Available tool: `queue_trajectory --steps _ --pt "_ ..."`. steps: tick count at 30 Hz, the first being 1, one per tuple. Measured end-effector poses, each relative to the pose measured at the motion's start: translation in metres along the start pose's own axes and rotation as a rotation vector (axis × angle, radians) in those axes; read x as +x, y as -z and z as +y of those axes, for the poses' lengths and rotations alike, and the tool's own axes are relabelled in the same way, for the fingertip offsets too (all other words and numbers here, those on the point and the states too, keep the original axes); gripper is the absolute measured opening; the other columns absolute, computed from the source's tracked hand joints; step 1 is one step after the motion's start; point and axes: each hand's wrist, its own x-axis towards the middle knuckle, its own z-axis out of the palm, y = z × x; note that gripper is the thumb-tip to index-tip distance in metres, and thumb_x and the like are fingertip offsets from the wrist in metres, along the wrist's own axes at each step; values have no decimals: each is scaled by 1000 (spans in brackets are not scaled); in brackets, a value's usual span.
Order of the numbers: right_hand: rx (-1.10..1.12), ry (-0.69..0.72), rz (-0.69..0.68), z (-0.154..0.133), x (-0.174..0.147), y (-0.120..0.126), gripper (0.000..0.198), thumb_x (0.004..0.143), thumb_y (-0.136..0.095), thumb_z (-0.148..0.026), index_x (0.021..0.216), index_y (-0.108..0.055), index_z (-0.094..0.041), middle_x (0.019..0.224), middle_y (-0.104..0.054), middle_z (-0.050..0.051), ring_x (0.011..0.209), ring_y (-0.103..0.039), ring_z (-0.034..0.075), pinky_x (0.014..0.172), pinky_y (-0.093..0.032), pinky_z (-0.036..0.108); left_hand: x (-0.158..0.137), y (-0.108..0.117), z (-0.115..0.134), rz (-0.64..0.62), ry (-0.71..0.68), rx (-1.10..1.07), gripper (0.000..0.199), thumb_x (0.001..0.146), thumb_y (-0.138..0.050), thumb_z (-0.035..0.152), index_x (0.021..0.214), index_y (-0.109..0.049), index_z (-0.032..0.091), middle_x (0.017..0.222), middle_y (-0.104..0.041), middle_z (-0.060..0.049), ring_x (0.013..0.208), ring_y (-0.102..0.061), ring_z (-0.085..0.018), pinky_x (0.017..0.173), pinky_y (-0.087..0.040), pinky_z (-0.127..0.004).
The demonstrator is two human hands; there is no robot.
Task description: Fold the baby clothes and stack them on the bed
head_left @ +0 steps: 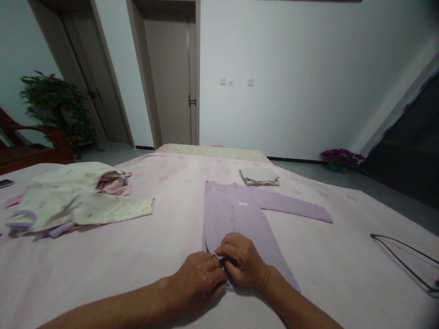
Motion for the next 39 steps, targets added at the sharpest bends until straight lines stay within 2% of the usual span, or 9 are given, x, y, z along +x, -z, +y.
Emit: queue_trajectory --steps 7,10,13,16,19,22,26,31,39 --pt "-50 35 -88 3 1 -4 32 64 -50 -11 88 -69 -20 78 -61 5 75 -53 20 68 -36 33 -6 14 -3 93 -109 -56 22 95 -47 24 76 -59 22 62 -60 2 52 -50 -14 54 -36 -31" --pt "-88 51 -121 3 0 -5 30 62 -51 -13 86 -69 -20 78 -60 5 74 -52 20 67 -34 34 -4 18 -12 158 -84 -97 30 97 -41 24 73 -59 21 59 -59 1 51 -52 -14 54 -38 -31" --pt "-111 45 -152 2 0 -5 30 63 -52 -13 87 -68 -21 79 -60 5 75 -52 20 68 -34 34 9 23 -36 233 132 -148 35 100 -39 25 75 -63 21 65 -66 -1 61 -61 -14 61 -45 -29" --pt "-93 55 -169 1 2 -3 32 63 -54 -13 91 -68 -21 86 -64 5 80 -54 20 72 -37 36 30 22 -73 248 414 -182 34 102 -39 30 95 -70 20 93 -76 -6 87 -70 -17 80 -54 -31" --pt "-35 77 -163 -2 5 0 37 62 -55 -12 96 -67 -21 99 -67 6 89 -58 22 79 -42 38 55 10 -112 126 557 -63 40 104 -33 32 126 -64 18 131 -67 -10 126 -59 -21 109 -44 -38" --pt "11 102 -170 -5 8 2 42 66 -55 -13 106 -66 -19 114 -67 9 104 -60 23 91 -45 40 81 -7 -141 -86 602 89 48 105 -30 35 144 -50 14 153 -48 -12 145 -38 -23 122 -26 -42" --pt "55 128 -237 -5 11 4 43 74 -58 -23 117 -64 -17 123 -67 12 114 -60 24 99 -45 41 107 -29 -165 -175 632 128 56 104 -30 43 149 -41 11 161 -32 -18 151 -24 -27 123 -20 -47" --pt "57 114 -322 -1 10 2 45 82 -60 -37 123 -63 -18 126 -66 11 116 -60 25 100 -44 43 123 -50 -188 -260 751 152 66 103 -24 49 152 -34 6 162 -26 -23 152 -21 -32 120 -20 -53" --pt "23 125 -373 2 6 -3 40 83 -60 -40 118 -64 -21 131 -63 7 117 -58 23 102 -40 42 129 -66 -214 -302 841 185 72 100 -25 56 157 -24 12 166 -14 -19 153 -15 -33 120 -18 -53"
